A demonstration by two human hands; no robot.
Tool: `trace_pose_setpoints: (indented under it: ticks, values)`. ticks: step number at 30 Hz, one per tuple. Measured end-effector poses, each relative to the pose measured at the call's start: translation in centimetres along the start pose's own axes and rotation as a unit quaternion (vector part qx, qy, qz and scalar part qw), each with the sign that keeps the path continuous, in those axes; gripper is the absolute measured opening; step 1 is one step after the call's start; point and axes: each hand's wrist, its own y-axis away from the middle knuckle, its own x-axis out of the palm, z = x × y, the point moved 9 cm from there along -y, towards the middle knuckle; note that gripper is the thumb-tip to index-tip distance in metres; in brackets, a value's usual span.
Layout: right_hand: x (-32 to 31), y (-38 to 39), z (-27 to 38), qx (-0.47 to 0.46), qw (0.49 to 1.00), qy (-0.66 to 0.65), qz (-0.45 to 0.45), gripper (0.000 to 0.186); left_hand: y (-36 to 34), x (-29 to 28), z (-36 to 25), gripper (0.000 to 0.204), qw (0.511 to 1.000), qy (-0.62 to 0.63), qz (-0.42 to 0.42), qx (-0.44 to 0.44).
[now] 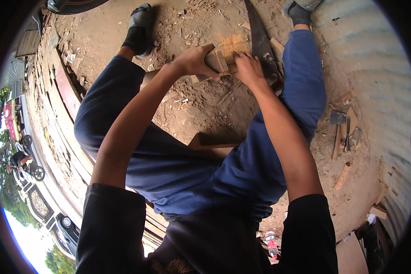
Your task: The person sits on the ground and uses a hand saw to cut a small piece of wood placed between their feet. They repeatedly saw through the wood, repositioning it occasionally, and produce small cut pieces that accumulate on the ground.
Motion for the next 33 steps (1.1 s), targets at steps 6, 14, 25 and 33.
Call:
trace_pose_setpoints:
  ticks: [6,14,25,33]
  values:
    - [0.9,0.4,-1.0,0.049,0.995,-0.063,0.057,0.071,-3.0,2.3,1.2,0.081,0.998,-0.050,0.026,0.013]
    - [-0.1,3.2,-5.9,0.235,0.969,-0.009,0.072,0.073,-3.2,3.0,1.1,0.094,0.985,-0.160,-0.058,0.025]
    - [8.7,10.5,-12.3,0.559,0.658,-0.500,0.063,0.079,-2.2,5.4,3.1,0.084,0.972,-0.221,0.052,-0.058]
    - [13.5,8.3,-17.3,0.497,0.529,-0.666,-0.173,0.037,-2.3,5.3,3.0,0.089,0.977,-0.211,-0.030,-0.006]
